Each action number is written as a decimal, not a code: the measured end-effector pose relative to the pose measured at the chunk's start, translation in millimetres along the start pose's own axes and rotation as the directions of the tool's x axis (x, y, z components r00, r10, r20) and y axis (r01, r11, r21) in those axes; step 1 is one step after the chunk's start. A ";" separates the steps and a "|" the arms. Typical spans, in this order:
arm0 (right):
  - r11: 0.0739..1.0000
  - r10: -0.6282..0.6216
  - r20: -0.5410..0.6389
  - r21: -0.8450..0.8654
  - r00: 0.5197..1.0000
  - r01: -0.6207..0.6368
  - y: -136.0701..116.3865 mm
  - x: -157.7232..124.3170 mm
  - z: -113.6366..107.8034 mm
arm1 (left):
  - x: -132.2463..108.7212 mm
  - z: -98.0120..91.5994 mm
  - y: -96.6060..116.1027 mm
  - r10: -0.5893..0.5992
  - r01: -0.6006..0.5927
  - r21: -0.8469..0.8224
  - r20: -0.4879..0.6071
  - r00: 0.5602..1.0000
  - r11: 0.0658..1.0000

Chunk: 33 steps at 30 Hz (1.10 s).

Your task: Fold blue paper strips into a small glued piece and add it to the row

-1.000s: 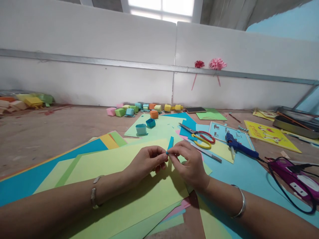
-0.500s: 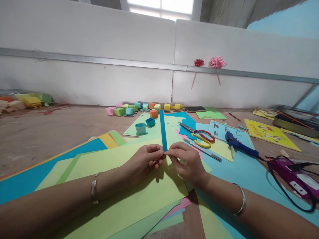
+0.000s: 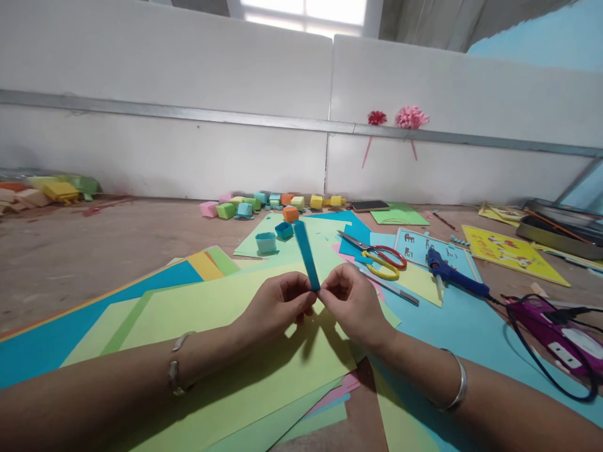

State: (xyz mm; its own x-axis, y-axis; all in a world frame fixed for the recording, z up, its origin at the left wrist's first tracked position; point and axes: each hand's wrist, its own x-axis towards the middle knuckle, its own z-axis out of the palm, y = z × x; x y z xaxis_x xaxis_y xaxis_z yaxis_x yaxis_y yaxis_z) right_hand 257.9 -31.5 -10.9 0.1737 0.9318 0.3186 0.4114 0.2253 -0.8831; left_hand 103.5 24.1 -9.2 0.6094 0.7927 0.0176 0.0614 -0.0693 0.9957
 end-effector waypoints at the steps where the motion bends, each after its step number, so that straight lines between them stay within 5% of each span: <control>1: 1.000 -0.010 -0.010 -0.012 1.000 0.010 -0.3 -0.1 -0.2 | -0.6 -0.2 0.3 0.011 -0.011 0.049 -0.002 1.000 0.999; 7: 0.999 -0.005 0.041 -0.037 0.999 0.007 -1.4 -1.8 -1.6 | -1.6 -2.7 2.4 0.076 -0.069 0.185 -0.033 0.997 0.980; 13: 1.000 0.011 0.123 -0.016 0.992 -0.009 -2.7 -1.1 -2.6 | 0.5 -5.8 -0.8 -0.017 0.013 0.043 0.087 0.996 0.999; 23: 0.983 0.091 0.138 0.146 0.986 -0.111 -6.5 -2.0 0.3 | 1.5 -3.5 2.3 0.088 -0.077 -0.134 0.084 0.993 0.988; 29: 0.867 0.289 0.186 0.365 0.939 -0.339 -4.4 -0.9 -0.7 | 0.3 -3.9 1.1 0.060 -0.038 -0.205 0.103 0.993 0.978; 33: 0.844 0.348 0.224 0.347 0.910 -0.408 -5.2 -0.5 -1.8 | -0.8 -5.0 3.1 0.028 -0.009 -0.172 0.107 0.994 0.985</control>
State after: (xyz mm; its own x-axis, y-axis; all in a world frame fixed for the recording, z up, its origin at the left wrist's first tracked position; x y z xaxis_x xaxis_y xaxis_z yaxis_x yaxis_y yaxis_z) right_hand 257.3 -33.7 -5.8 0.1010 0.9904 -0.0946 -0.0342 -0.0916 -0.9952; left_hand 99.3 26.2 -5.7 0.6922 0.7209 0.0358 -0.0811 0.0284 0.9963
